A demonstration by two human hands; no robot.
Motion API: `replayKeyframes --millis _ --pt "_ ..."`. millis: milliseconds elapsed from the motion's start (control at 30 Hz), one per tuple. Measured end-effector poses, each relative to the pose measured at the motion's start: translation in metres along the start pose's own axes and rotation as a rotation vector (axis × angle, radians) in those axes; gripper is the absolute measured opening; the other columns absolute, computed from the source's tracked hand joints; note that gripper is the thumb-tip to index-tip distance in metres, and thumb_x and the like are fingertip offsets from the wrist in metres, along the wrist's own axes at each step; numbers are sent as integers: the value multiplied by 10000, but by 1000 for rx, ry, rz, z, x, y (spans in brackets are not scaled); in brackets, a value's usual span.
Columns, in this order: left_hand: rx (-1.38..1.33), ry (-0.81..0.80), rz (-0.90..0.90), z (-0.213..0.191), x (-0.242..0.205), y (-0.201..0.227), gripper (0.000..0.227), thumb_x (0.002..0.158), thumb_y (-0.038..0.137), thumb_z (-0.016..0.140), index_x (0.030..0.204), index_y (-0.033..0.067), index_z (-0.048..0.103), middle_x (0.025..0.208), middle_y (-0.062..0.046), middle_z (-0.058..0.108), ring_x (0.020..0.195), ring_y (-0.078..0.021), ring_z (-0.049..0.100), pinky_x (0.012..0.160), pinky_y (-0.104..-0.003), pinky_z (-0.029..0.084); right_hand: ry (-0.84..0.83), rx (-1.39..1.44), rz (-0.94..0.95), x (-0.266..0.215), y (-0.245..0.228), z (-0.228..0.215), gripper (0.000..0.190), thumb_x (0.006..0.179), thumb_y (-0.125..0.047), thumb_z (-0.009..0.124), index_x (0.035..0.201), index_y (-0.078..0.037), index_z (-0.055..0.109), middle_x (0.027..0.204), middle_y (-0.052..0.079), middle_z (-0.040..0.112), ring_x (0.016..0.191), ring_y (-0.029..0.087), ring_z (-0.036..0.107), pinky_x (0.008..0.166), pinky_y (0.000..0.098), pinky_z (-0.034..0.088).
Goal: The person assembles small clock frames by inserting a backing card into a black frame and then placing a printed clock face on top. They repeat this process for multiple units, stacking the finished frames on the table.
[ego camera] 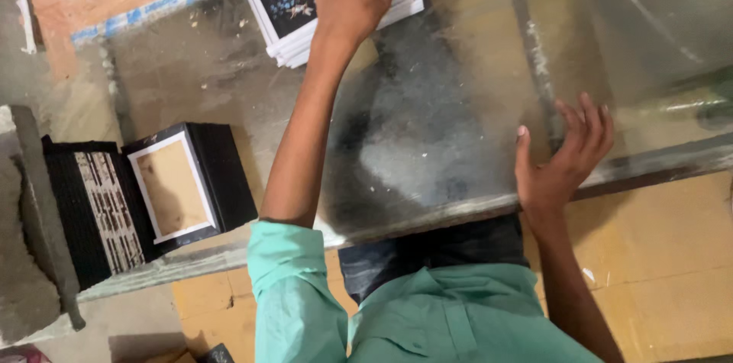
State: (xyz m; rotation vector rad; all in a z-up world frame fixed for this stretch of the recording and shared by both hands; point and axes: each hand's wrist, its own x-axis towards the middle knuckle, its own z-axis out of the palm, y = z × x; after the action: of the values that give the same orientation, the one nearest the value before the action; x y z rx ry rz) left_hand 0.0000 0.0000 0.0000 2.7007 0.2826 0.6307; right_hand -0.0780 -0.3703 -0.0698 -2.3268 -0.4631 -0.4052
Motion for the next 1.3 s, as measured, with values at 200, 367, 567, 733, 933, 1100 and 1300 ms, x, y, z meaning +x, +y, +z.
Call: replayKeyframes --millis 200,367,567,733,933,1100,1300 --pt "177 15 68 10 -17 20 64 876 181 762 880 126 729 914 -114 686 880 -328 682 776 -485 526 30 -9 -12 4 -9 -5 395 1040 -190 782 1352 -22 606 1573 152 434 1515 426 282 1249 565 283" --pt "408 181 312 12 -51 25 171 859 124 724 1026 103 757 1031 -41 665 957 -233 637 823 -393 514 -26 3 -47 7 -10 -7 387 986 -170 770 1336 -62 644 1569 137 465 1493 426 308 1239 561 289" --pt "199 165 176 8 -48 36 93 924 168 760 958 83 776 892 -82 675 828 -286 645 729 -420 513 -44 45 -35 11 -13 -10 360 957 -154 770 1287 -71 654 1513 128 512 1518 429 332 1270 579 288" --pt "49 -13 -128 4 -14 40 214 829 303 836 811 99 774 712 -100 726 645 -341 697 576 -464 524 -51 68 -33 11 -13 -12 344 959 -138 766 1279 -74 659 1509 122 522 1513 431 338 1269 574 282" --pt "126 -45 -118 5 9 44 120 747 215 823 732 110 765 694 -133 726 650 -353 707 583 -480 537 -19 89 -33 13 -15 -12 337 946 -132 766 1263 -81 663 1500 117 531 1502 435 340 1255 569 287" --pt "-101 -23 -245 -3 15 24 122 749 205 778 731 86 757 685 -105 750 655 -294 725 613 -423 539 0 107 -9 14 -16 -13 334 932 -132 773 1248 -88 675 1492 105 541 1495 433 344 1247 561 299" --pt "-331 94 -299 -32 16 4 193 831 194 720 766 13 710 655 -91 706 614 -208 704 623 -353 527 3 124 -36 15 -18 -14 336 929 -134 772 1250 -81 686 1496 100 548 1492 417 353 1244 546 308"
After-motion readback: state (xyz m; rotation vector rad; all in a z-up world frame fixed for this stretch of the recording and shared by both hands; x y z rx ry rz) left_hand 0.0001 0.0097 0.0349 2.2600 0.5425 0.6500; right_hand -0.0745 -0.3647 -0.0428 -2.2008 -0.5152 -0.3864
